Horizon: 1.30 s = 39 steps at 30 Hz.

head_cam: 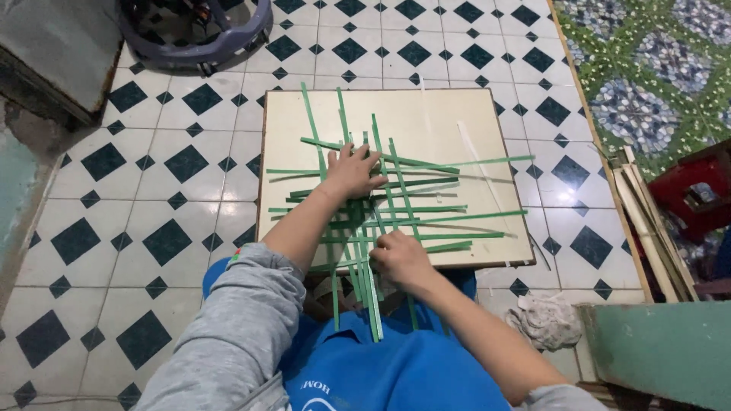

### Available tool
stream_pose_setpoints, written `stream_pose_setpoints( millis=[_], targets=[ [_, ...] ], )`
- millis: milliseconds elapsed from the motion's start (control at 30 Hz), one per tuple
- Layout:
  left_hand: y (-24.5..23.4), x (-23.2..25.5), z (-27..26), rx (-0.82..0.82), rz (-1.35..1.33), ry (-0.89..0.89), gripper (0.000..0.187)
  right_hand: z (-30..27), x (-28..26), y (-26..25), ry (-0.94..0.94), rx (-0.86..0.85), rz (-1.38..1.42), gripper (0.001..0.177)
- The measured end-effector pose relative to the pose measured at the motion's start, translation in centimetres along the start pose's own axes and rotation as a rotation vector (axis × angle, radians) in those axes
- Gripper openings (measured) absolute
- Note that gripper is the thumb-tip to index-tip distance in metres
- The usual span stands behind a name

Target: Weaving green and white plastic strips together on a flat board to create a mat or bag component.

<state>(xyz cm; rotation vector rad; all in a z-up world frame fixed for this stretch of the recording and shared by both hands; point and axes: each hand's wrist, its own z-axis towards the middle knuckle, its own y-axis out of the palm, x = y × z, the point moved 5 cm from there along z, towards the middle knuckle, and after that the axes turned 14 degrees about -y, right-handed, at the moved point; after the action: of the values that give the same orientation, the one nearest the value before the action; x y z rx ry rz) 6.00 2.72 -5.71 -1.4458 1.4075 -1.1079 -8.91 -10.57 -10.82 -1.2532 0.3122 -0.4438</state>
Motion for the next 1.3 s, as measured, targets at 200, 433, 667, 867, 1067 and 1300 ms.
stream_pose_setpoints(
  millis=[200, 433, 667, 867, 1067, 1300],
  targets=[
    [1.6, -1.0, 0.7, 0.054, -0.218, -0.06, 0.055, 1.0, 4.3, 1.8, 0.427, -0.159, 0.251, 0.029],
    [3.1, -4.9, 3.2, 0.035, -0.239, -0.131, 0.064, 2.6, 3.2, 0.7, 0.426, -0.182, 0.208, 0.033],
    [1.6, -4.1, 1.5, 0.045, -0.11, -0.1, 0.075, 2.2, 3.6, 3.1, 0.48, -0.068, 0.062, 0.033],
    [0.7, -3.5, -2.5, 0.029, -0.175, -0.067, 0.087, 2.3, 3.8, 3.2, 0.508, -0.032, 0.029, 0.039],
    [-0.8, -2.2, -1.4, 0.062, -0.218, -0.089, 0.089, 2.4, 3.9, 2.9, 0.473, 0.029, -0.053, 0.039],
    [-1.3, 0.5, 1.9, 0.057, -0.186, -0.079, 0.094, 2.0, 4.1, 3.8, 0.489, 0.0, -0.068, 0.04]
  ],
)
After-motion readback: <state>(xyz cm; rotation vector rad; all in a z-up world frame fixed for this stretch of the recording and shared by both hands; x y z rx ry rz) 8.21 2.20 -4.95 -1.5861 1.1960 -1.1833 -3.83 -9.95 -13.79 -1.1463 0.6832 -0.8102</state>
